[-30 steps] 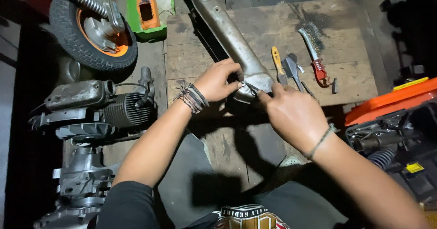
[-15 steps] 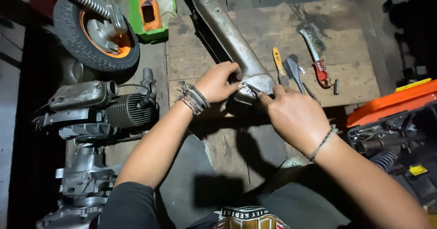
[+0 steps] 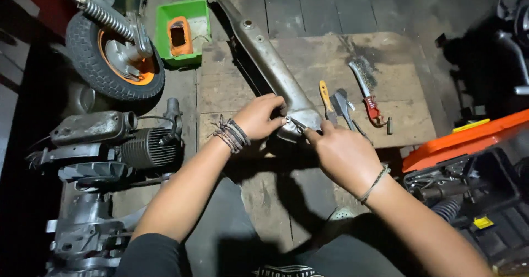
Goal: Scraping and cleaning residue from a metal motorcycle engine component using a hand scraper and wire brush.
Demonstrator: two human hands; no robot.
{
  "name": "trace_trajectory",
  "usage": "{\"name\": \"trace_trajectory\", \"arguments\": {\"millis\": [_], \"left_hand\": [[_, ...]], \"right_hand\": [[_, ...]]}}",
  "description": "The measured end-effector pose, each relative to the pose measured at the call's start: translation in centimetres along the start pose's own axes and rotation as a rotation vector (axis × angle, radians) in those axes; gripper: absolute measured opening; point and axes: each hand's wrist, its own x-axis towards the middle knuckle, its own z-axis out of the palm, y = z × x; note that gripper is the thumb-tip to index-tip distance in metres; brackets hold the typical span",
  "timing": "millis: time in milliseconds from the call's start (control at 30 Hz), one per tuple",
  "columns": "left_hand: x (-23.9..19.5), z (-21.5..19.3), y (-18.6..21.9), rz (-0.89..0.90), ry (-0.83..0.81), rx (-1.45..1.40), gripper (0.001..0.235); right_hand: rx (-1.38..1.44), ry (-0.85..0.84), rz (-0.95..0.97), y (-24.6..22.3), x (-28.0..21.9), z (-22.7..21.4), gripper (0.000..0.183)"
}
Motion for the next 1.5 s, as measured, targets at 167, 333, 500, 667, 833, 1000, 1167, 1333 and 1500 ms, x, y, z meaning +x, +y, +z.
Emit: {"name": "trace_trajectory", "arguments": {"millis": [167,333,500,667,833,1000,1167,1333,1500], "left_hand": [[-0.3,0.0,0.1,-0.034,-0.02,0.032,0.023],[-0.3,0.9,-0.4,-0.008,0.007,0.044,0.025],[-0.6,0.2,0.2,0.004,-0.002,0.041,0.028],[-0.4,0.1,0.2,0.015,-0.013,0.044,0.03],[-0.4,-0.2,0.3,0.003,-0.015,0.027,0.026],[-0.1,0.1,-0.3,0.04,-0.02,0.011,0.028],[-0.1,0.3,-0.5,-0.011,-0.03,-0.013,0.025],[-0.2,0.1,-0.3,-0.019,-0.022,-0.001,0.026],[-0.4,-0.1,0.5,-0.019,-0.017,0.023,0.025]], "right_hand": [[-0.022,0.039,0.003,0.2,-0.2,1.2,0.035],[-0.078,0.045,0.037,-0.1,-0.6,-0.1,0.037],[-0.108,-0.026,0.041,0.0,-0.9,-1.2,0.041],[-0.072,-0.035,0.052,0.0,0.0,-0.4,0.044],[-0.003,-0.121,0.09,-0.2,0.4,-2.8,0.041],[0.0,-0.132,0.092,-0.3,0.1,-3.7,0.04],[0.009,-0.095,0.066,0.4,0.2,-2.1,0.035],[0.046,-0.081,0.063,0.9,0.5,-0.1,0.037],[0.037,-0.065,0.055,0.9,0.5,-0.4,0.042]]}}
